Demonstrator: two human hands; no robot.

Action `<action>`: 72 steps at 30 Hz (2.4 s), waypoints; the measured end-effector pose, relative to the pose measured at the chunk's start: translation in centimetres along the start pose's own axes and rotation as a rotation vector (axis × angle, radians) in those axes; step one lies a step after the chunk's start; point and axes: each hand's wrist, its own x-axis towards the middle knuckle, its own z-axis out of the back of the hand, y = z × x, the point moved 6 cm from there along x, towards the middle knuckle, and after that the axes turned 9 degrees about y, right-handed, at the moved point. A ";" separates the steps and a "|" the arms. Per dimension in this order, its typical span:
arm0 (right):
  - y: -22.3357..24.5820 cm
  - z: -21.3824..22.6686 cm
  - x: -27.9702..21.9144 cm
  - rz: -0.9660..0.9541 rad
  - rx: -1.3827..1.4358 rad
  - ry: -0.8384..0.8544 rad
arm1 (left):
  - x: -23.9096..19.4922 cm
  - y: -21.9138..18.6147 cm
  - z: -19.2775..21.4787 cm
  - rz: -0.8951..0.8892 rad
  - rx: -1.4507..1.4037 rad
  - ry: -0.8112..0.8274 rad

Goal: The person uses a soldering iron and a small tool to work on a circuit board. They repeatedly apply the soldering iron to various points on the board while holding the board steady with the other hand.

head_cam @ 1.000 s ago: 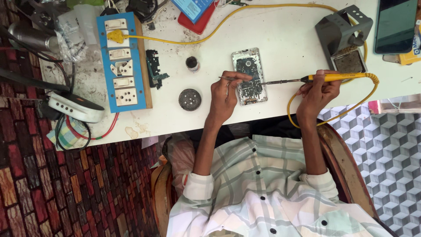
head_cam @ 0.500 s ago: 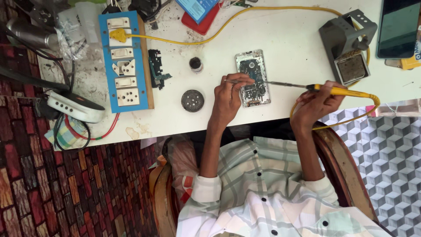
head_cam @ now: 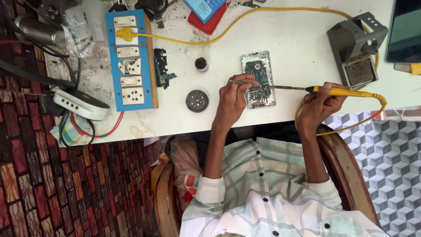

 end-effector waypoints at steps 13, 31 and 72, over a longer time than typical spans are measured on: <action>0.5 0.0 0.0 0.022 0.022 -0.017 | 0.0 -0.6 -0.1 -0.047 0.062 0.009; 0.8 -0.4 0.6 -0.002 0.027 -0.009 | 0.1 -0.4 0.0 -0.042 0.000 0.013; 0.6 -0.2 0.4 -0.015 -0.026 0.027 | -0.4 -0.1 -0.4 -0.059 -0.031 0.025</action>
